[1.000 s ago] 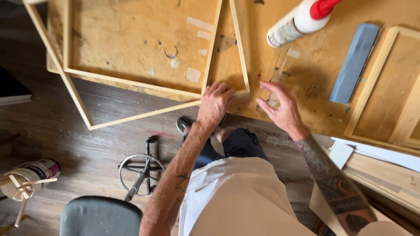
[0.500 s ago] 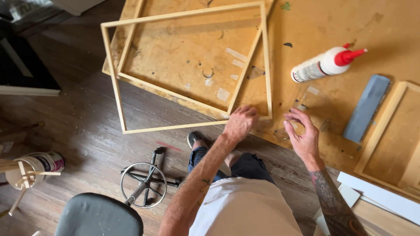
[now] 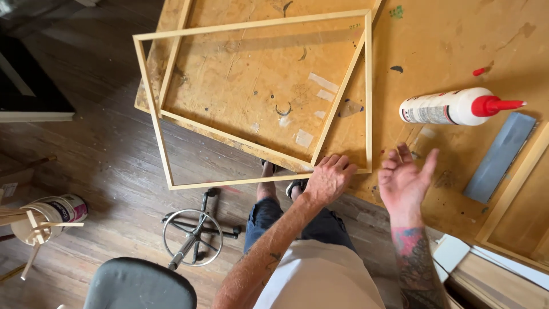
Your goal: Apply wood glue to the joints of wooden slats and assemble them into rectangular frames.
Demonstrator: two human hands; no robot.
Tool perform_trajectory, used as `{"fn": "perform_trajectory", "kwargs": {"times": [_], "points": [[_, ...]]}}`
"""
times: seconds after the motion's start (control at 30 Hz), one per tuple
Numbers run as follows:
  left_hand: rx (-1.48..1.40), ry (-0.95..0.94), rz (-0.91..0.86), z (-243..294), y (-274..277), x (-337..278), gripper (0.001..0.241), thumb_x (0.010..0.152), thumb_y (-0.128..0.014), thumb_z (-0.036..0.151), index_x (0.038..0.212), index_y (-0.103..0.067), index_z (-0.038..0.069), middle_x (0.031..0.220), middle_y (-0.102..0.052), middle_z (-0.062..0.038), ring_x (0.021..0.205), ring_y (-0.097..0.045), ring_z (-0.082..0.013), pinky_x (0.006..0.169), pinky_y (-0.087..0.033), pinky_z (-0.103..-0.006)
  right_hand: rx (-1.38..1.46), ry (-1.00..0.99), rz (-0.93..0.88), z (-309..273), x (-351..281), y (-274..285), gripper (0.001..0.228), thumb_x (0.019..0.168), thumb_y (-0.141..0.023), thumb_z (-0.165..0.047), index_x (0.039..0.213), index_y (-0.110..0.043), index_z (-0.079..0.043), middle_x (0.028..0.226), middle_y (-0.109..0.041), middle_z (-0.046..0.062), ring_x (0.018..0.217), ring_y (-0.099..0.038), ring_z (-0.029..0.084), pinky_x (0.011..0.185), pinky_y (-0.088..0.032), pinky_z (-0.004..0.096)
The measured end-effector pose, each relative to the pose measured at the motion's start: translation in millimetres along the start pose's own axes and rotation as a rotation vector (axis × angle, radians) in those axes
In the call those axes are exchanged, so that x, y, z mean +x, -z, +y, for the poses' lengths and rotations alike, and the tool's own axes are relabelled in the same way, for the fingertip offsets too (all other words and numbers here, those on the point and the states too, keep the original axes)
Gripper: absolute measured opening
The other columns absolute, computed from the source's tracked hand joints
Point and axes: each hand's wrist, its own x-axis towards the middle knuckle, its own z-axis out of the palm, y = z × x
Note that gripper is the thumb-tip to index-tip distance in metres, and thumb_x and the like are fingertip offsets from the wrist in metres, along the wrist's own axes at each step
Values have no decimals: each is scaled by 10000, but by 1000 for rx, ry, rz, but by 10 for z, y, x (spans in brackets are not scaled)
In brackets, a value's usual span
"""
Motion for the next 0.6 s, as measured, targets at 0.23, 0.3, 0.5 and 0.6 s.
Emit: {"fn": "perform_trajectory", "kwargs": {"times": [0.23,0.3,0.5,0.6], "points": [[-18,47,27,74,471,-65,146,946,-640,130,1092,-634,117,990,-601,-60,908,-624,-261,815,-492,-396,-257,-40,45,285,-164,-523,709,798,-591,-801,1022,-709,-139,726,-646,67,486,-483,131,440,-352,234],[-3,72,7,41,803,-281,321,1008,-610,136,1320,-611,60,1085,-608,-94,966,-590,-288,841,-457,-448,-320,-76,89,317,-303,-736,662,797,-627,-760,933,-716,-119,643,-595,54,426,-448,145,433,-335,263],[-727,912,390,-365,1730,-1304,81,1021,-637,151,1035,-710,183,1022,-718,7,967,-678,-174,923,-532,-307,-650,-107,128,442,-445,-869,576,812,-512,-798,936,-662,-256,677,-470,-114,499,-279,15,489,-200,195],[-895,1184,1001,-837,2011,-1796,110,972,-642,108,866,-664,131,1533,-519,-187,1451,-493,-226,1214,-390,-358,-697,-104,81,474,-385,-779,518,871,-488,-747,935,-708,-283,651,-452,-127,519,-264,4,520,-193,179]]}}
